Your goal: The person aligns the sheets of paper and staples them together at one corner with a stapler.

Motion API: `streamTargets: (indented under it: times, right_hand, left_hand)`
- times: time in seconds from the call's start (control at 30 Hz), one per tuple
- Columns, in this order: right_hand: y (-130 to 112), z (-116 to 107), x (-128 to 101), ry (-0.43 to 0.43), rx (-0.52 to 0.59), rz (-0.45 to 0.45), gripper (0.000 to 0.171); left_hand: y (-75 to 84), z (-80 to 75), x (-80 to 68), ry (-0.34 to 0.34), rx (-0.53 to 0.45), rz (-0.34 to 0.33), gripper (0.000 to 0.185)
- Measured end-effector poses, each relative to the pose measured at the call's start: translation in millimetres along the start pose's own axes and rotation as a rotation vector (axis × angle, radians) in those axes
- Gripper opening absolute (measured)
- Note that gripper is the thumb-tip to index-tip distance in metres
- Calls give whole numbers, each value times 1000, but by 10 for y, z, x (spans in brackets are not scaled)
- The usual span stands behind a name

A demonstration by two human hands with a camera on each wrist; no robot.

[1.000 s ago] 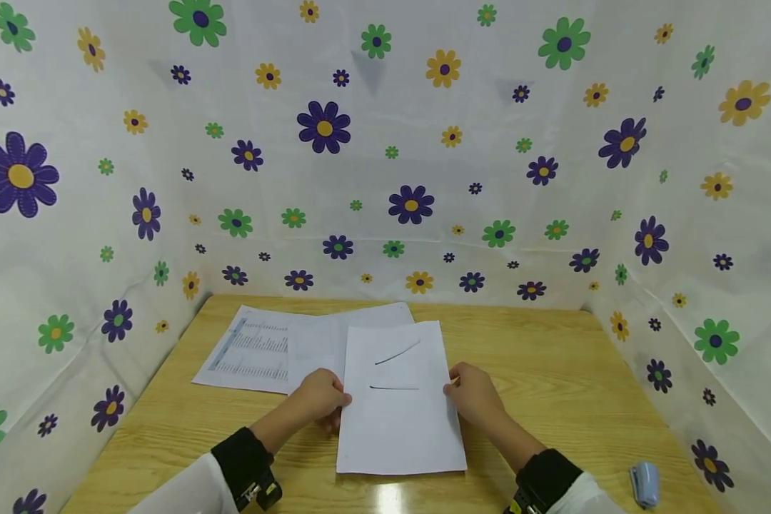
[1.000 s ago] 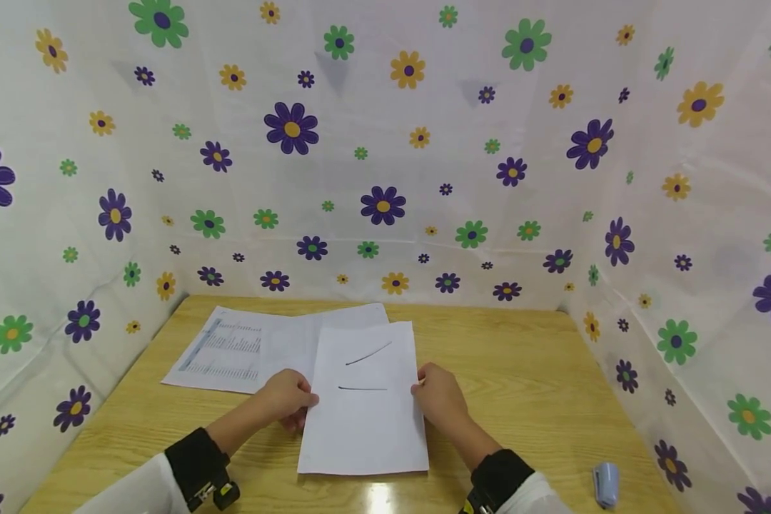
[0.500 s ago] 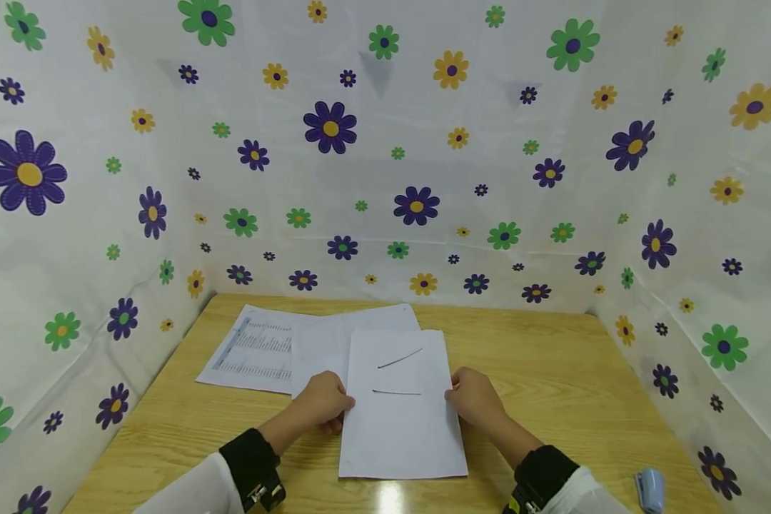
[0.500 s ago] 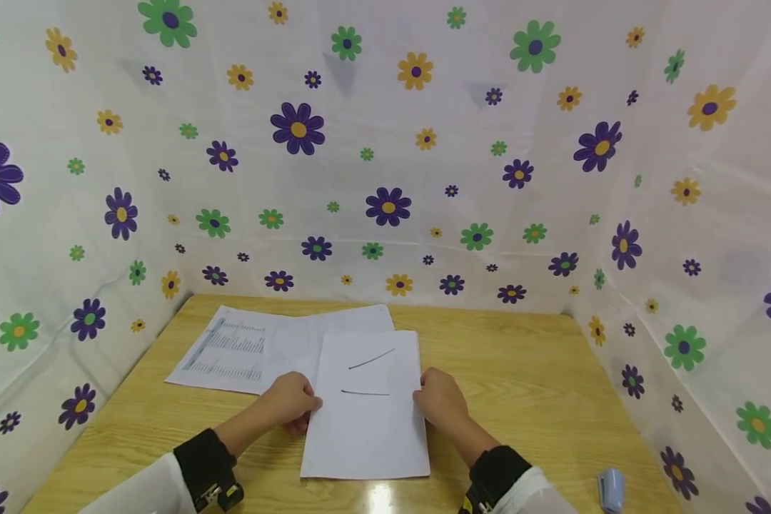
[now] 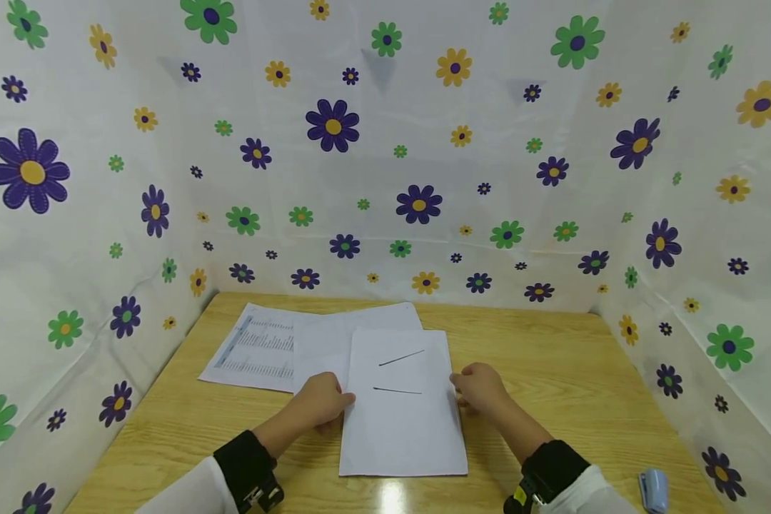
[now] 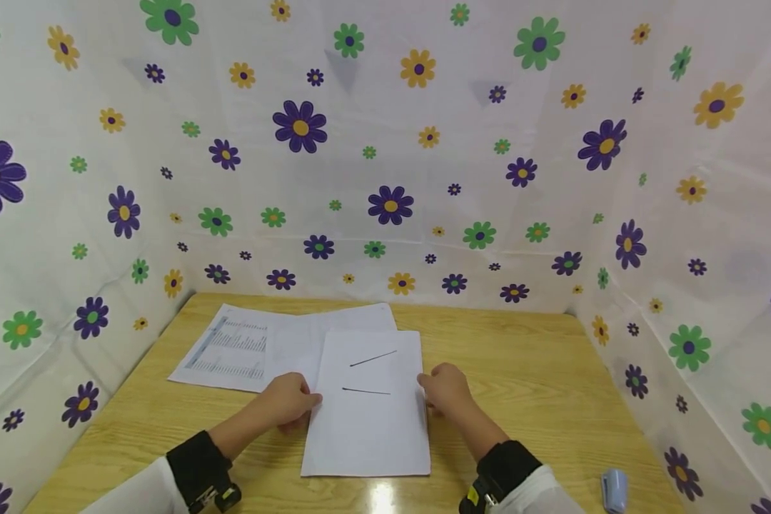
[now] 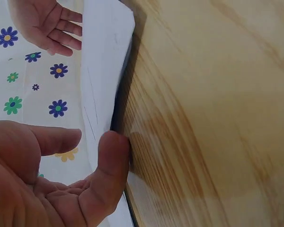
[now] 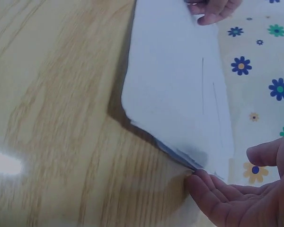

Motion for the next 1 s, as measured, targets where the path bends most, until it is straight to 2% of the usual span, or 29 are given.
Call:
streamTargets:
  times: [0.1,0.37,0.5,0.6,0.77,1.0]
  right_hand:
    - [7,1,-8,-37,84,54,46]
    - [45,13,26,-77,203,147,46]
    - [93,21,55,-80,227,181,44]
    - [111,42,63,-83,243,205,40]
    - [91,59,69,-65,240,193,37]
    - [85,97,99,-40,196,149,34]
  left_hand:
    - [-6,-16,-13,-5,-62,-58,27]
    - [-55,26,-5,-81,-304,-239,49]
    - [-77,39,-22,-109,-404,-292,51]
    - [-98,44,-41,-122,-437,-311,48]
    - [-92,74,-51,-129,-419,-284,42]
    - [-4,134,-65,-123,-352,-152,11]
Point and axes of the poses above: each hand's wrist, its own x-axis towards the middle knuckle, its own z-axis out of the palm, y = z × x, the point moved 5 cm from there along x, towards the middle knuckle, and after that the axes turned 6 degrees about y, right-handed, at the moved point
